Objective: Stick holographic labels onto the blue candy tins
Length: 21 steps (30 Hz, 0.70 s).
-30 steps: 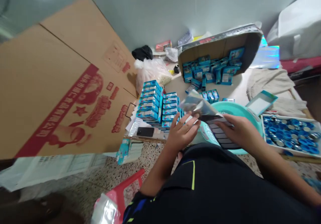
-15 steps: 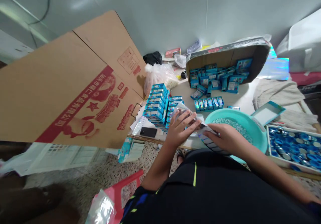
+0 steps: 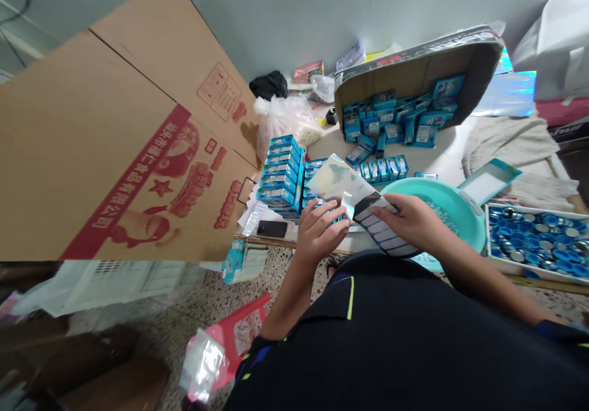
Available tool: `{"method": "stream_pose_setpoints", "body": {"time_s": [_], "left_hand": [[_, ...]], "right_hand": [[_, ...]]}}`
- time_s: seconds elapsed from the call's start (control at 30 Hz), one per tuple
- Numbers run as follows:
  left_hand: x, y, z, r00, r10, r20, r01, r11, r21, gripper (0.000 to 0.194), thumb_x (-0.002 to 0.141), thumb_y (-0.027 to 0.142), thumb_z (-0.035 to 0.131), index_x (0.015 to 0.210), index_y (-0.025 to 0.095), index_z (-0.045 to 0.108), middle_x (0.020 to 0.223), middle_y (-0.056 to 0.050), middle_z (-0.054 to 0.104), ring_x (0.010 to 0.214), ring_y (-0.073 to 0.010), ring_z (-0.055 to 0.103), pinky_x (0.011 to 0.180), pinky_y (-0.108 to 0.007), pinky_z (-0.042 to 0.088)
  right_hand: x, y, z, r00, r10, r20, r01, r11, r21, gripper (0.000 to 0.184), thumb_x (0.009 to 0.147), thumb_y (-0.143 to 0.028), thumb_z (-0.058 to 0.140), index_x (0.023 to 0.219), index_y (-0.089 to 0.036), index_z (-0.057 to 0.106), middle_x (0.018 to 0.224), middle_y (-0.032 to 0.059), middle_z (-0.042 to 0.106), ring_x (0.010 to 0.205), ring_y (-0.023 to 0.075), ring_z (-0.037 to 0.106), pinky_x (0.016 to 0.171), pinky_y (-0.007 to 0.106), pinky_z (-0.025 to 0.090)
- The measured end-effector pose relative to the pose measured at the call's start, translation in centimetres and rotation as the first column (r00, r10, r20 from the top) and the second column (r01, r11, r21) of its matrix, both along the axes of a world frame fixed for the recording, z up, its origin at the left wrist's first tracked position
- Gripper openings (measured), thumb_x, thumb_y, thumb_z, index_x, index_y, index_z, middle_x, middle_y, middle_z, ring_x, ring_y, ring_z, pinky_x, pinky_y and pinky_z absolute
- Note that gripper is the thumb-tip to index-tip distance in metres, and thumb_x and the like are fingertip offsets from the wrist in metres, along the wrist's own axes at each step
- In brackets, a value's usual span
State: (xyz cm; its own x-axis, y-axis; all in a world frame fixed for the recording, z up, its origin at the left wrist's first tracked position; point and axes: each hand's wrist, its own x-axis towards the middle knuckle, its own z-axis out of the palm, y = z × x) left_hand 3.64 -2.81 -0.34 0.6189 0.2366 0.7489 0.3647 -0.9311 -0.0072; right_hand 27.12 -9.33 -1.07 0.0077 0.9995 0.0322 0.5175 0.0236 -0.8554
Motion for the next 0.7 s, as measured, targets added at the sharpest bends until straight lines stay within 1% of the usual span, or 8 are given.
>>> {"method": "stream_pose_setpoints", "body": {"time_s": [0.17,0.27,0.4,0.5,0.57,0.6,0.63,0.7], "left_hand": [[0.6,0.6,-0.3,0.997,0.030,-0.072,-0.031,0.999,-0.021,0.012,0.088,0.027,0.076,0.097,0.026,0.069,0.122,-0.003,0.071,0.133,-0.0207,0.057,0.119,-0.047,0.042],[0.8,0.8,-0.4,0.999,0.012,-0.052,-0.011,1.000,0.018,0.014,0.085,0.028,0.080,0.093,0.026,0.069,0.128,-0.005,0.069,0.139,-0.0237,0.051,0.119,-0.049,0.041],[0.9,0.9,-0.4,0.998,-0.069,-0.002,0.069,0.995,0.076,0.020,0.084,0.022,0.081,0.098,0.024,0.067,0.109,-0.002,0.075,0.123,-0.0188,0.063,0.113,-0.043,0.048],[1.0,1.2,-0.5,0.992,-0.127,0.014,0.126,0.990,0.057,0.024,0.084,0.016,0.080,0.103,0.022,0.066,0.100,0.000,0.076,0.108,-0.0147,0.070,0.104,-0.035,0.054],[1.0,1.5,-0.7,0.990,-0.138,0.007,0.138,0.990,0.035,0.023,0.085,0.016,0.078,0.103,0.022,0.066,0.098,0.000,0.075,0.103,-0.0136,0.070,0.100,-0.033,0.055],[1.1,1.7,-0.8,0.991,-0.136,0.003,0.135,0.990,0.024,0.021,0.087,0.017,0.077,0.104,0.022,0.066,0.099,0.000,0.075,0.102,-0.0134,0.070,0.099,-0.033,0.056],[1.1,1.8,-0.9,0.992,-0.130,0.003,0.130,0.992,0.009,0.019,0.088,0.018,0.076,0.104,0.022,0.066,0.101,-0.001,0.074,0.102,-0.0134,0.070,0.098,-0.033,0.056],[1.2,2.1,-1.2,0.993,-0.119,0.013,0.119,0.992,-0.032,0.016,0.090,0.019,0.073,0.104,0.022,0.065,0.102,-0.001,0.073,0.105,-0.0144,0.070,0.096,-0.034,0.058]], "right_hand": [[-0.6,-0.1,0.2,0.998,0.017,0.053,-0.017,1.000,0.001,0.031,0.100,-0.043,0.053,0.084,-0.020,0.066,0.074,0.0027,0.066,0.063,0.0179,0.056,0.056,0.026,0.037],[-0.6,-0.1,0.6,0.987,-0.066,0.145,0.068,0.998,-0.010,0.025,0.100,-0.038,0.054,0.087,-0.020,0.067,0.073,0.0026,0.066,0.063,0.0183,0.056,0.056,0.026,0.034],[-0.1,0.1,0.6,0.969,-0.134,0.207,0.134,0.991,0.014,0.022,0.101,-0.036,0.055,0.090,-0.021,0.067,0.078,0.0031,0.068,0.066,0.0196,0.058,0.059,0.027,0.034],[0.3,0.3,0.1,0.963,-0.165,0.212,0.171,0.985,-0.010,0.028,0.101,-0.042,0.054,0.086,-0.021,0.064,0.074,0.0029,0.066,0.065,0.0200,0.058,0.057,0.028,0.035],[0.4,0.3,-0.2,0.963,-0.180,0.203,0.190,0.981,-0.032,0.026,0.101,-0.043,0.053,0.096,-0.021,0.066,0.079,0.0038,0.069,0.069,0.0213,0.062,0.058,0.028,0.040],[0.4,0.4,-0.3,0.964,-0.189,0.188,0.198,0.980,-0.032,0.025,0.100,-0.042,0.054,0.107,-0.021,0.066,0.086,0.0050,0.071,0.073,0.0225,0.065,0.061,0.029,0.044],[0.3,0.4,-0.3,0.966,-0.196,0.167,0.203,0.979,-0.025,0.029,0.100,-0.039,0.055,0.120,-0.022,0.064,0.094,0.0064,0.072,0.080,0.0240,0.067,0.066,0.030,0.047],[0.2,0.4,0.0,0.975,-0.193,0.110,0.195,0.981,-0.002,0.048,0.098,-0.034,0.056,0.144,-0.023,0.050,0.108,0.0089,0.072,0.090,0.0261,0.069,0.075,0.032,0.052]]}}
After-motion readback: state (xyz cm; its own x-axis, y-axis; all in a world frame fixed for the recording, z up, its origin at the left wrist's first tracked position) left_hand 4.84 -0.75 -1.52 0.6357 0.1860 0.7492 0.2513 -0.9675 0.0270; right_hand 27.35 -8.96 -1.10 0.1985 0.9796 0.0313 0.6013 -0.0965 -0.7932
